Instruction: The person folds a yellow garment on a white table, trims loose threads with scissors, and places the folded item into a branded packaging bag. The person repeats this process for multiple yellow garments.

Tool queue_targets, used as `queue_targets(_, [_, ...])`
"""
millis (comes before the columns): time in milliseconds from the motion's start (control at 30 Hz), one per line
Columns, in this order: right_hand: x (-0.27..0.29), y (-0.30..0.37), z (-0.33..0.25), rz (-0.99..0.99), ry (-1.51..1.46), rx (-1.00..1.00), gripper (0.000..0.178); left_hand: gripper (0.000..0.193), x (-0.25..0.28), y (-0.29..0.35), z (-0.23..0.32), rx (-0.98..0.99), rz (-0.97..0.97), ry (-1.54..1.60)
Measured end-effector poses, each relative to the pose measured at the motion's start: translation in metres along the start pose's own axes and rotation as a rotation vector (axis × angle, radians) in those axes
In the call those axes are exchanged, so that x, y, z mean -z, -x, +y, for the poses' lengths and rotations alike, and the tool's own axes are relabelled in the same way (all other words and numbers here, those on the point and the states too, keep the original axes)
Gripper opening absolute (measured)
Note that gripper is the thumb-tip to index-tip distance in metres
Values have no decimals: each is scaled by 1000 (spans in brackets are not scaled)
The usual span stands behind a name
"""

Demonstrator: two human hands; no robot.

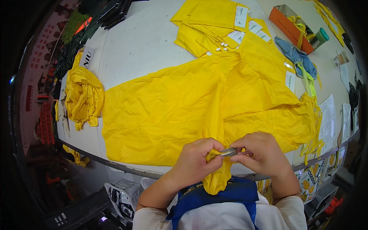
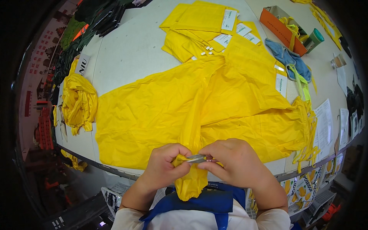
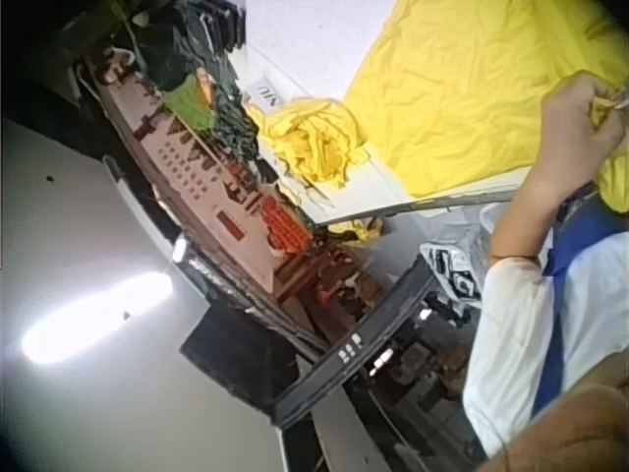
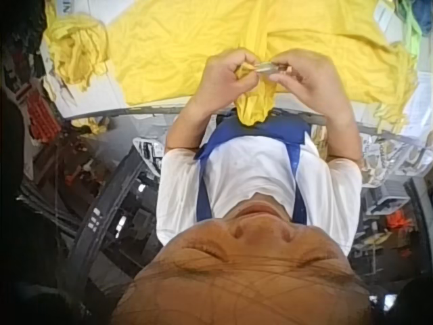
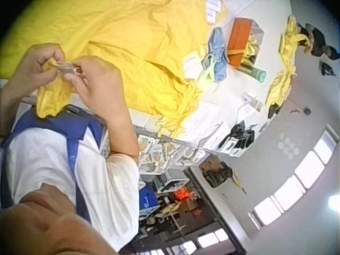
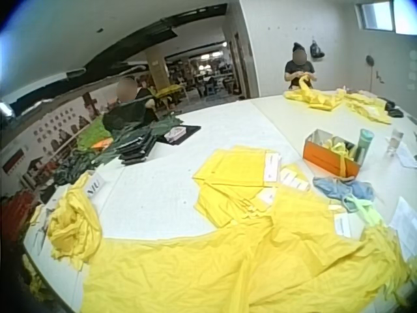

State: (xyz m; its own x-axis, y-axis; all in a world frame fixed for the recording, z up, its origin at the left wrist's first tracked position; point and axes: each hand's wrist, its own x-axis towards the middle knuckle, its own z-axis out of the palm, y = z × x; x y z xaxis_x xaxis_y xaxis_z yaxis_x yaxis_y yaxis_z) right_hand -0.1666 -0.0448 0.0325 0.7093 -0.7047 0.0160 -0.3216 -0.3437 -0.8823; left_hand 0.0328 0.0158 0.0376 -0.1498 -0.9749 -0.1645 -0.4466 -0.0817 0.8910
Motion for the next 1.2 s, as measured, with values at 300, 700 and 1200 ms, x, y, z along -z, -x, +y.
queue_targets(300, [-23, 9, 24, 321, -566, -206, 27, 10, 1, 3, -5, 66, 45, 191])
queue_targets(700, [109, -14, 269, 903, 141, -479, 31, 29, 65, 23, -43, 151, 294, 325])
queue_targets(1200, [-107, -64, 39, -160, -822, 160, 50, 36, 50, 11, -29, -479, 474, -282])
